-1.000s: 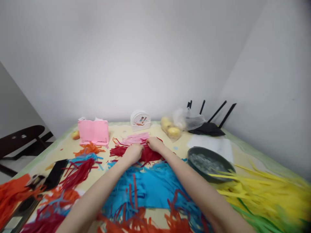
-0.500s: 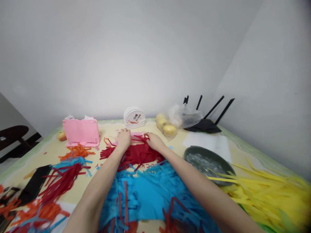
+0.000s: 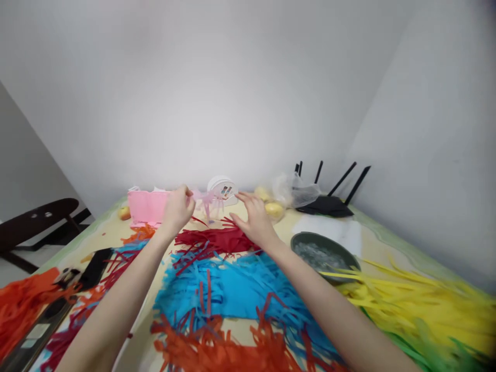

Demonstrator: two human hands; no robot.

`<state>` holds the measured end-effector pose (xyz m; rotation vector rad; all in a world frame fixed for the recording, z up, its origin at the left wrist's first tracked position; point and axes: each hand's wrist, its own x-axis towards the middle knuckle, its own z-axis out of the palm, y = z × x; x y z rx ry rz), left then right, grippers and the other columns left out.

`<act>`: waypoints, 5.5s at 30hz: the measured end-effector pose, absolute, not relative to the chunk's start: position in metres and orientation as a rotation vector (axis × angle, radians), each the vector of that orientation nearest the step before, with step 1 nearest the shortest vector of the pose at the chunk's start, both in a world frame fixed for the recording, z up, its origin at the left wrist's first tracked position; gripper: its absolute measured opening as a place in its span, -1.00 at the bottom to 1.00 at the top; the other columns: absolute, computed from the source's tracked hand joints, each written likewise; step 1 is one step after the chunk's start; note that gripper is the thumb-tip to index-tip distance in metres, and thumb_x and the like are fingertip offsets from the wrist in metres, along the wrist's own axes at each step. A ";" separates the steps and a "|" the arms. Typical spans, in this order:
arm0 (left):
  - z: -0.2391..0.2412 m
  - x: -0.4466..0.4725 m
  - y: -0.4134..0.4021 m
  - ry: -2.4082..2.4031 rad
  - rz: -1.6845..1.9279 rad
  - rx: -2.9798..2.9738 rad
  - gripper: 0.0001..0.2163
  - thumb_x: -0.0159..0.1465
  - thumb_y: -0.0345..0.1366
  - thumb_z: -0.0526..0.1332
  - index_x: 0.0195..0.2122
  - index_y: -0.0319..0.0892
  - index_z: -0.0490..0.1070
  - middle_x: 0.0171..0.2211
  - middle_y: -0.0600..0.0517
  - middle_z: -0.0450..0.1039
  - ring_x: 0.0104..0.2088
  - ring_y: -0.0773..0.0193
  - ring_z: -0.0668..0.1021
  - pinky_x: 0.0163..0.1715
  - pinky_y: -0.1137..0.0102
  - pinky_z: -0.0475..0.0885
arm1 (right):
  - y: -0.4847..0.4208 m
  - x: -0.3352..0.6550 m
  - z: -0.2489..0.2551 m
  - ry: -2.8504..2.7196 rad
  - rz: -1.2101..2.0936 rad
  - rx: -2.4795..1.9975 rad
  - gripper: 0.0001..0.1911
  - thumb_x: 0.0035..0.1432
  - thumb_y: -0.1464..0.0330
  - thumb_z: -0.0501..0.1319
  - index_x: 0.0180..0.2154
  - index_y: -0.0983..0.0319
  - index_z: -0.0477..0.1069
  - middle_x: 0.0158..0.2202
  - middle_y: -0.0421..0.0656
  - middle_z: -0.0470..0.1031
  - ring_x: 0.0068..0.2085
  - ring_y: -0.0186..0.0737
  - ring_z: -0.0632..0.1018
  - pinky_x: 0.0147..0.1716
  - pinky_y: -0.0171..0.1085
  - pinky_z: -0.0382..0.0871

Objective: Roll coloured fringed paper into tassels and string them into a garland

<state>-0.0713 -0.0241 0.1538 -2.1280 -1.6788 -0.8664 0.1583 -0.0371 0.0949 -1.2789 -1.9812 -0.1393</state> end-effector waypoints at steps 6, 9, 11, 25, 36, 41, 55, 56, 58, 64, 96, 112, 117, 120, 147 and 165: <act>0.132 -0.066 -0.154 -1.333 -0.858 -2.446 -0.90 0.21 -0.46 0.06 -0.30 -0.17 0.31 -0.28 -0.08 0.44 -0.17 0.08 0.44 -0.12 0.20 0.37 | -0.137 0.131 0.116 -2.220 -0.305 -0.761 -0.57 0.20 0.37 0.21 0.11 0.24 0.30 0.09 0.02 0.40 0.16 0.04 0.30 0.18 0.07 0.11; 0.117 -0.070 -0.195 -1.364 -0.919 -2.606 -0.89 0.21 -0.48 0.05 -0.28 -0.17 0.30 -0.25 -0.08 0.44 -0.16 0.11 0.45 -0.13 0.22 0.37 | -0.165 0.134 0.101 -2.385 -0.214 -0.818 -0.92 0.19 0.49 0.18 -0.26 0.26 0.44 -0.32 -0.08 0.53 -0.20 -0.10 0.49 -0.03 -0.07 0.30; 0.110 -0.072 -0.212 -1.458 -0.975 -2.722 -0.87 0.23 -0.46 0.06 -0.22 -0.17 0.30 -0.22 -0.08 0.46 -0.15 0.14 0.48 -0.13 0.26 0.38 | -0.184 0.142 0.095 -2.428 -0.090 -0.869 -0.93 0.19 0.48 0.20 -0.36 0.27 0.41 -0.41 -0.11 0.50 -0.33 -0.17 0.48 -0.24 -0.22 0.34; 0.115 -0.035 -0.250 -1.577 -0.964 -3.322 -0.88 0.24 -0.28 0.16 -0.39 -0.19 0.40 -0.43 0.08 0.43 -0.39 0.29 0.44 -0.36 0.44 0.30 | -0.269 0.186 0.122 -2.292 0.537 -1.042 -0.85 0.21 0.37 0.19 -0.41 0.24 0.43 -0.48 -0.22 0.45 -0.44 -0.32 0.41 -0.44 -0.38 0.17; 0.112 -0.047 -0.259 -1.760 -1.479 -3.295 -0.77 0.26 -0.21 0.12 -0.17 -0.23 0.42 -0.26 -0.01 0.47 -0.25 0.21 0.47 -0.24 0.40 0.37 | -0.277 0.192 0.116 -1.985 0.841 -1.099 -0.81 0.20 0.29 0.14 -0.23 0.26 0.43 -0.33 -0.16 0.47 -0.32 -0.22 0.43 -0.33 -0.32 0.27; 0.108 -0.057 -0.261 -1.808 -1.798 -3.212 -0.81 0.18 -0.33 0.14 -0.25 -0.18 0.53 -0.23 -0.01 0.52 -0.20 0.21 0.50 -0.20 0.40 0.35 | -0.274 0.185 0.103 -1.766 0.994 -0.852 -0.89 0.09 0.44 0.10 -0.39 0.22 0.40 -0.39 -0.20 0.43 -0.34 -0.26 0.43 -0.34 -0.34 0.26; 0.133 -0.074 -0.246 -1.613 -0.565 -3.556 -0.84 0.20 -0.20 0.20 -0.32 -0.17 0.47 -0.42 0.06 0.45 -0.42 0.28 0.45 -0.44 0.48 0.27 | -0.278 0.194 0.125 -2.416 0.542 -0.747 -0.62 -0.04 0.64 -0.03 -0.41 0.18 0.47 -0.23 -0.12 0.48 -0.22 -0.25 0.50 -0.22 -0.31 0.35; 0.133 -0.070 -0.247 -1.616 -0.492 -3.429 -0.85 0.22 -0.24 0.17 -0.41 -0.18 0.45 -0.49 0.08 0.40 -0.47 0.30 0.42 -0.48 0.48 0.23 | -0.278 0.198 0.129 -2.483 0.568 -0.779 -0.62 0.03 0.62 0.00 -0.30 0.16 0.50 -0.12 -0.10 0.48 -0.13 -0.22 0.50 -0.15 -0.28 0.36; 0.130 -0.063 -0.251 -1.570 -0.431 -3.165 -0.84 0.24 -0.32 0.12 -0.46 -0.17 0.42 -0.52 0.07 0.39 -0.48 0.28 0.41 -0.47 0.45 0.20 | -0.276 0.202 0.136 -2.529 0.618 -0.883 -0.64 0.15 0.49 0.11 -0.04 0.11 0.45 0.06 -0.08 0.43 0.03 -0.12 0.46 0.00 -0.19 0.33; 0.124 -0.051 -0.268 -1.400 -0.420 -2.935 -0.88 0.25 -0.39 0.10 -0.38 -0.15 0.41 -0.40 -0.03 0.47 -0.33 0.16 0.48 -0.31 0.37 0.27 | -0.265 0.178 0.122 -2.407 0.586 -1.049 -0.78 0.18 0.32 0.23 -0.11 0.17 0.47 -0.17 -0.08 0.55 -0.17 -0.13 0.52 -0.18 -0.22 0.36; 0.107 -0.063 -0.284 -1.730 -1.481 -2.979 -0.77 0.24 -0.30 0.23 -0.08 -0.16 0.44 -0.24 -0.01 0.52 -0.25 0.24 0.52 -0.21 0.41 0.36 | -0.288 0.167 0.092 -1.732 0.784 -1.063 -0.85 0.16 0.33 0.23 -0.20 0.20 0.43 -0.27 -0.14 0.52 -0.27 -0.20 0.51 -0.29 -0.30 0.33; 0.098 -0.059 -0.286 -1.923 -2.295 -3.209 -0.88 0.26 -0.29 0.22 -0.26 -0.23 0.45 -0.52 0.05 0.53 -0.52 0.35 0.56 -0.47 0.51 0.43 | -0.299 0.162 0.082 -1.478 1.113 -0.985 -0.84 0.17 0.34 0.19 -0.30 0.22 0.55 -0.53 -0.21 0.51 -0.51 -0.32 0.49 -0.45 -0.36 0.34; 0.091 -0.060 -0.284 -1.648 -2.379 -3.228 -0.87 0.25 -0.35 0.22 -0.36 -0.23 0.55 -0.49 0.01 0.52 -0.46 0.33 0.54 -0.42 0.48 0.43 | -0.297 0.159 0.078 -1.350 1.202 -0.904 -0.84 0.12 0.38 0.18 -0.44 0.24 0.51 -0.53 -0.18 0.53 -0.54 -0.33 0.49 -0.52 -0.39 0.35; 0.095 -0.060 -0.287 -1.520 -2.225 -3.295 -0.82 0.27 -0.28 0.20 -0.37 -0.23 0.55 -0.48 -0.01 0.50 -0.39 0.27 0.54 -0.36 0.43 0.43 | -0.299 0.161 0.081 -1.444 1.119 -0.902 -0.84 0.12 0.38 0.18 -0.45 0.23 0.50 -0.50 -0.17 0.54 -0.47 -0.30 0.51 -0.47 -0.38 0.37; 0.093 -0.051 -0.292 -1.828 -2.357 -3.311 -0.88 0.21 -0.33 0.26 -0.32 -0.18 0.60 -0.46 0.00 0.56 -0.49 0.28 0.60 -0.44 0.43 0.49 | -0.301 0.163 0.076 -1.373 1.294 -0.848 -0.85 0.08 0.44 0.24 -0.38 0.21 0.61 -0.48 -0.14 0.60 -0.52 -0.29 0.57 -0.52 -0.37 0.47; 0.095 -0.064 -0.278 -0.979 -0.836 -2.934 -0.78 0.32 -0.45 0.10 -0.13 -0.09 0.49 -0.28 0.00 0.61 -0.12 0.21 0.57 0.26 -0.06 0.00 | -0.296 0.172 0.090 -1.984 0.934 -0.945 -0.67 0.21 0.33 0.19 0.02 0.20 0.47 -0.08 -0.02 0.58 -0.06 -0.09 0.57 -0.03 -0.13 0.42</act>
